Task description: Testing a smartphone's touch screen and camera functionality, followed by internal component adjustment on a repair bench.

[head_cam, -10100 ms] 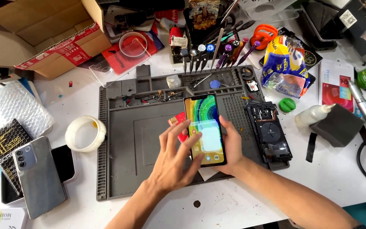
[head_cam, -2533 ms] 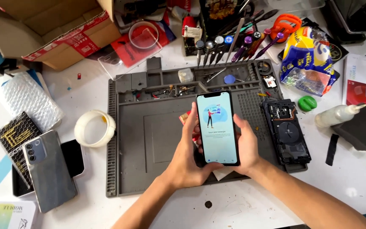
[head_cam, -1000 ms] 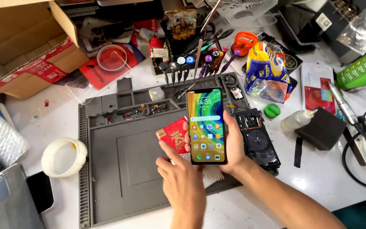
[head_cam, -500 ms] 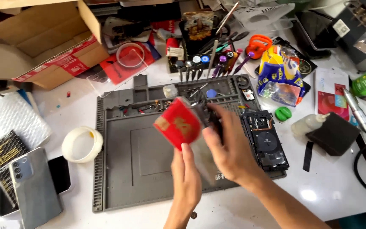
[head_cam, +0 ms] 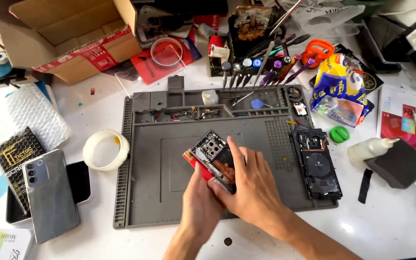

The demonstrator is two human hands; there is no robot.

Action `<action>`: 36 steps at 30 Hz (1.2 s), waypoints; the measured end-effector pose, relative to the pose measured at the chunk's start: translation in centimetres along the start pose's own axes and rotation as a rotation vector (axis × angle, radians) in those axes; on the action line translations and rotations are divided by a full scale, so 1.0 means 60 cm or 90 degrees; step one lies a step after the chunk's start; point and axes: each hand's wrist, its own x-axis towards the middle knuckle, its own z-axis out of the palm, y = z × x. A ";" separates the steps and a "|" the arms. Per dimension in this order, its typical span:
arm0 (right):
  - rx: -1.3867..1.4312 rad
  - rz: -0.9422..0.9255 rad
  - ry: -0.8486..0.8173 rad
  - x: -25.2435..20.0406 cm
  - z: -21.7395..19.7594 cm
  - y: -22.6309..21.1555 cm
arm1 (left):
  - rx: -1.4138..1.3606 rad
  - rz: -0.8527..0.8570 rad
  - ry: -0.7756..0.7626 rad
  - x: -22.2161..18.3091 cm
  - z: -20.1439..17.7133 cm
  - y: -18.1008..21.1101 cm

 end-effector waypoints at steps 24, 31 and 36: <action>0.351 0.243 -0.203 0.039 -0.040 0.052 | 1.018 0.212 0.046 0.115 -0.083 0.107; 0.352 0.291 -0.264 0.049 -0.028 0.077 | 1.120 0.380 0.116 0.143 -0.100 0.116; 0.370 0.287 -0.274 0.054 -0.018 0.101 | 1.159 0.535 0.093 0.147 -0.136 0.104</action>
